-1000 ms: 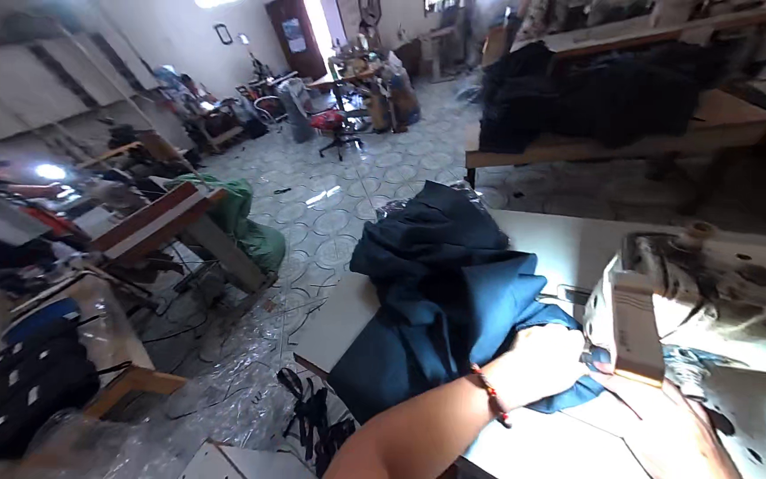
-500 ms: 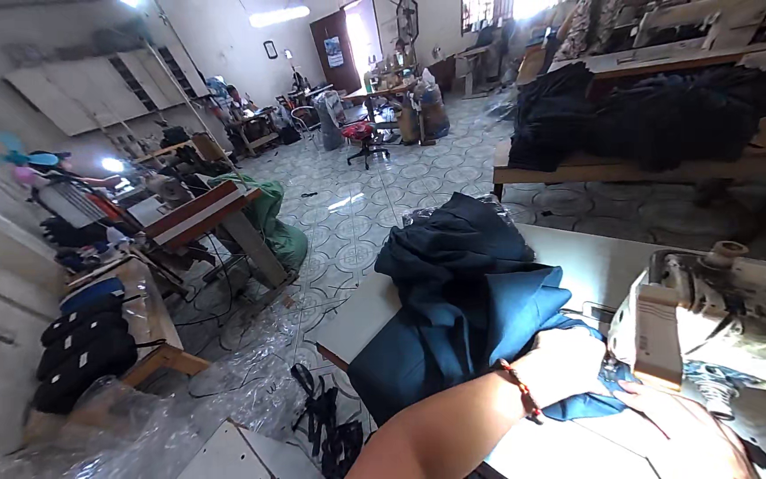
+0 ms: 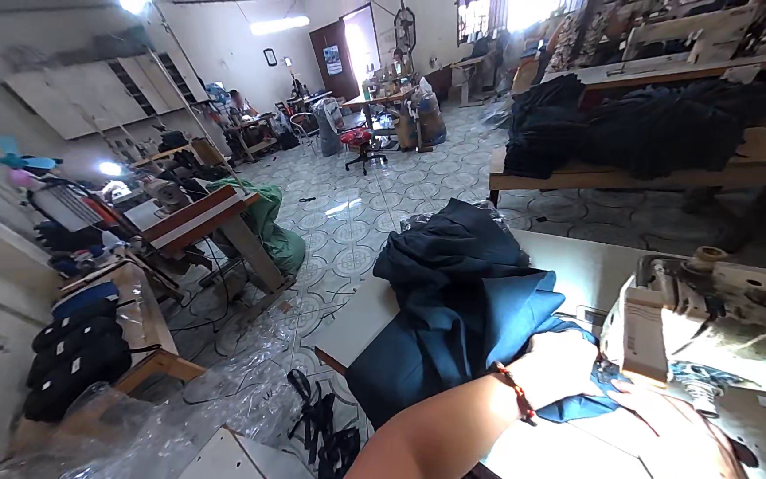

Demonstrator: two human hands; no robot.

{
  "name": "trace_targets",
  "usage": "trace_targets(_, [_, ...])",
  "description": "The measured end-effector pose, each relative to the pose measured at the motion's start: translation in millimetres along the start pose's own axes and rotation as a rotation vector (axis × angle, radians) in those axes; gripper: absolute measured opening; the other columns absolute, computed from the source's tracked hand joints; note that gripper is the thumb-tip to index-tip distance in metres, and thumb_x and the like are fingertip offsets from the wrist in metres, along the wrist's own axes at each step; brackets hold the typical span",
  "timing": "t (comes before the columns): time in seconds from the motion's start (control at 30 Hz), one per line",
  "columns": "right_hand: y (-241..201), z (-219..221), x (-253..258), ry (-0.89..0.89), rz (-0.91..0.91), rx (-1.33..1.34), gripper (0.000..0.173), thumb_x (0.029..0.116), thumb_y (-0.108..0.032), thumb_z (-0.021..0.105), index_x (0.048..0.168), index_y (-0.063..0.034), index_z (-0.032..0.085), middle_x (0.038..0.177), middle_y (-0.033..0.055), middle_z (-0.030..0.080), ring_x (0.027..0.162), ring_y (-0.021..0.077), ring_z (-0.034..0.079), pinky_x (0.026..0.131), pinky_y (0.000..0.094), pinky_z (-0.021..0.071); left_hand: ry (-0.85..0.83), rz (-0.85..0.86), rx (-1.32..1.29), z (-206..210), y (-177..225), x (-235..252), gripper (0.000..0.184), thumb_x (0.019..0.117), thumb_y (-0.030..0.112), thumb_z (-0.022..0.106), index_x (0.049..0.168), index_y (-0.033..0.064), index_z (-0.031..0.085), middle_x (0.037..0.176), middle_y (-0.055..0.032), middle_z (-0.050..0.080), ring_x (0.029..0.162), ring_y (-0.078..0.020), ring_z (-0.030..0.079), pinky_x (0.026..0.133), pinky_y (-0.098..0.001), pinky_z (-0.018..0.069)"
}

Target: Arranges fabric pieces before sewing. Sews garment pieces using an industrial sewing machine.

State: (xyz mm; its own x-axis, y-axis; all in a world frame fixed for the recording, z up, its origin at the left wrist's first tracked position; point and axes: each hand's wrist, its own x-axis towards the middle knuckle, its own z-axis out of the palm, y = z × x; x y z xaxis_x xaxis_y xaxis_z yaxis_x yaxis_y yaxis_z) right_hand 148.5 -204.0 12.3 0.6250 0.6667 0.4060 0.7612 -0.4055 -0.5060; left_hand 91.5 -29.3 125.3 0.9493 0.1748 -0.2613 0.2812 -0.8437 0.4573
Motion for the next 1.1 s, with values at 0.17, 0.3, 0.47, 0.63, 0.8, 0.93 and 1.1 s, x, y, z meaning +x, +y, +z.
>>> trace_targets(0.17, [16.2, 4.7, 4.1, -0.033, -0.045, -0.02, 0.029, 0.0993, -0.008, 0.051, 0.113, -0.0093, 0.077, 0.126, 0.0094, 0.072, 0.123, 0.0347, 0.062, 0.106, 0.0573, 0.0423, 0.021, 0.109, 0.117, 19.8, -15.5, 13.8, 0.054, 0.0948, 0.03, 0.073, 0.136, -0.0027, 0.059, 0.141, -0.0219, 0.057, 0.13, -0.0358, 0.057, 0.103, -0.0544, 0.0476])
trace_targets(0.3, [22.4, 9.3, 3.4, -0.008, -0.056, -0.026, 0.025, 0.0985, -0.008, 0.055, 0.111, -0.0091, 0.077, 0.124, 0.0091, 0.072, 0.121, 0.0355, 0.064, 0.104, 0.0596, 0.044, 0.208, 0.383, 0.239, 31.1, -24.0, 3.1, 0.037, 0.1053, 0.029, 0.055, 0.111, -0.0038, 0.072, 0.114, -0.022, 0.07, 0.114, -0.0354, 0.067, 0.094, -0.0496, 0.0537])
trace_targets(0.47, [5.3, -2.6, 6.0, -0.108, -0.004, -0.022, 0.03, 0.102, -0.014, 0.049, 0.118, -0.0064, 0.073, 0.131, 0.0145, 0.069, 0.129, 0.0394, 0.059, 0.111, 0.061, 0.0364, 0.206, 0.552, 0.61, 2.0, -36.8, -4.9, 0.037, 0.0967, 0.032, 0.069, 0.116, 0.0004, 0.074, 0.125, -0.0197, 0.067, 0.123, -0.0382, 0.06, 0.094, -0.0531, 0.049])
trace_targets(0.63, [-12.5, -8.4, 14.9, -0.117, -0.106, 0.058, 0.031, 0.1022, -0.004, 0.044, 0.117, -0.0001, 0.071, 0.122, 0.0234, 0.069, 0.121, 0.0426, 0.063, 0.108, 0.057, 0.0425, 0.081, 0.743, 0.629, -9.6, -31.4, -15.4, 0.021, 0.1008, 0.025, 0.062, 0.106, 0.0118, 0.078, 0.102, -0.0116, 0.074, 0.105, -0.0327, 0.067, 0.087, -0.0519, 0.0494])
trace_targets(0.8, [-12.4, -0.6, 11.2, -0.055, -0.078, 0.196, 0.027, 0.0984, -0.003, 0.052, 0.117, 0.0054, 0.07, 0.119, 0.0262, 0.069, 0.117, 0.0416, 0.064, 0.106, 0.0534, 0.0457, -0.042, 0.88, 0.649, 3.1, -24.5, -11.7, 0.026, 0.103, 0.029, 0.056, 0.11, 0.0182, 0.078, 0.103, -0.0089, 0.073, 0.107, -0.0309, 0.066, 0.09, -0.0536, 0.0451])
trace_targets(0.93, [-7.9, 2.6, 8.3, -0.033, -0.116, 0.193, 0.025, 0.1001, -0.001, 0.05, 0.114, 0.0063, 0.069, 0.114, 0.0256, 0.07, 0.114, 0.0395, 0.066, 0.103, 0.0524, 0.0487, -0.037, 0.908, 0.612, 0.5, -25.4, -7.7, 0.023, 0.1027, 0.026, 0.057, 0.109, 0.0172, 0.077, 0.095, -0.0095, 0.074, 0.096, -0.0302, 0.07, 0.088, -0.0538, 0.0488])
trace_targets(1.1, [-4.2, 5.3, 4.9, -0.13, 0.019, 0.167, 0.035, 0.1028, -0.01, 0.043, 0.129, 0.005, 0.062, 0.124, 0.0268, 0.067, 0.12, 0.0413, 0.063, 0.104, 0.0575, 0.0465, 0.064, 0.84, 0.486, -12.2, -37.4, -2.3, 0.023, 0.0959, 0.028, 0.066, 0.11, 0.0139, 0.078, 0.094, -0.0076, 0.077, 0.088, -0.0277, 0.071, 0.078, -0.0528, 0.0484])
